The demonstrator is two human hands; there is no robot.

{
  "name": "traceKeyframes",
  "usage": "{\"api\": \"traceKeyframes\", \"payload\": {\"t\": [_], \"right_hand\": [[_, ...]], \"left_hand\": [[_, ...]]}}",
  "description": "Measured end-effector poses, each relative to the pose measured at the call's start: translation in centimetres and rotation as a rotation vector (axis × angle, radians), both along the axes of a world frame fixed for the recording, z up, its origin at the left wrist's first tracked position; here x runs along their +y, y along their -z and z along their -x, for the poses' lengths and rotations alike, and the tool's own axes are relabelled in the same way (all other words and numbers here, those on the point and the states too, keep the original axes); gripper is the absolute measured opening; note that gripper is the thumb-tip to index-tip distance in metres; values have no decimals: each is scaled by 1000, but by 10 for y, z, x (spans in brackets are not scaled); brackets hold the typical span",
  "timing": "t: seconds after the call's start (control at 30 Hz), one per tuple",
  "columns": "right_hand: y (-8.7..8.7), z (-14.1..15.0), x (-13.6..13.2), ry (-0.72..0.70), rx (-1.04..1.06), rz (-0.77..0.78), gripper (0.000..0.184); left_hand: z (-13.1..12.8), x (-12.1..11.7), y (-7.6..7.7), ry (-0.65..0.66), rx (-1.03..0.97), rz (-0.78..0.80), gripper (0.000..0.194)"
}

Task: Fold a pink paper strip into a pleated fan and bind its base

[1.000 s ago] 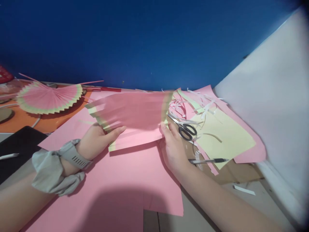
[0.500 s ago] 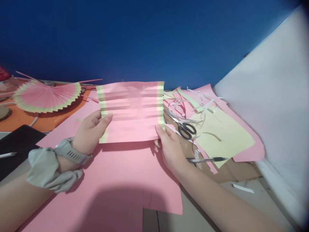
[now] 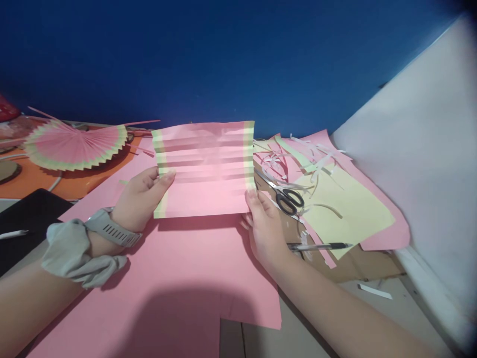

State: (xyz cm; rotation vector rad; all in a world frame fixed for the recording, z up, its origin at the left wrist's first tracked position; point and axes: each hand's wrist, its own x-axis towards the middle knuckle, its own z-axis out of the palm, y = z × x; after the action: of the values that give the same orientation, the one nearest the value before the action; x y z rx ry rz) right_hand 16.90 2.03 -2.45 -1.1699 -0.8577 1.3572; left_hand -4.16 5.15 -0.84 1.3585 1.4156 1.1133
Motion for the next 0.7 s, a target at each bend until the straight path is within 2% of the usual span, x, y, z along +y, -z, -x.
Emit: {"api": "traceKeyframes", "payload": {"t": [0.17,0.27,0.43,0.57,0.7], "right_hand": [[0,-1,4,38,105,-57,29],[2,-2,5,10,52,-99,26],[1,-2,4,-70,-83,-132,28],[1,0,2,-25,-126,-147,31],[2,0,2,-24,-113,-139,31]], "left_hand": [[0,-2,0,70,-33,-5,29],[-2,-4,-3,158,17,31,23],[-3,-4,-2,94,42,23,25],[-2,-3,1,69,4,69,30],[0,-2,4,48,-32,31,29]]}}
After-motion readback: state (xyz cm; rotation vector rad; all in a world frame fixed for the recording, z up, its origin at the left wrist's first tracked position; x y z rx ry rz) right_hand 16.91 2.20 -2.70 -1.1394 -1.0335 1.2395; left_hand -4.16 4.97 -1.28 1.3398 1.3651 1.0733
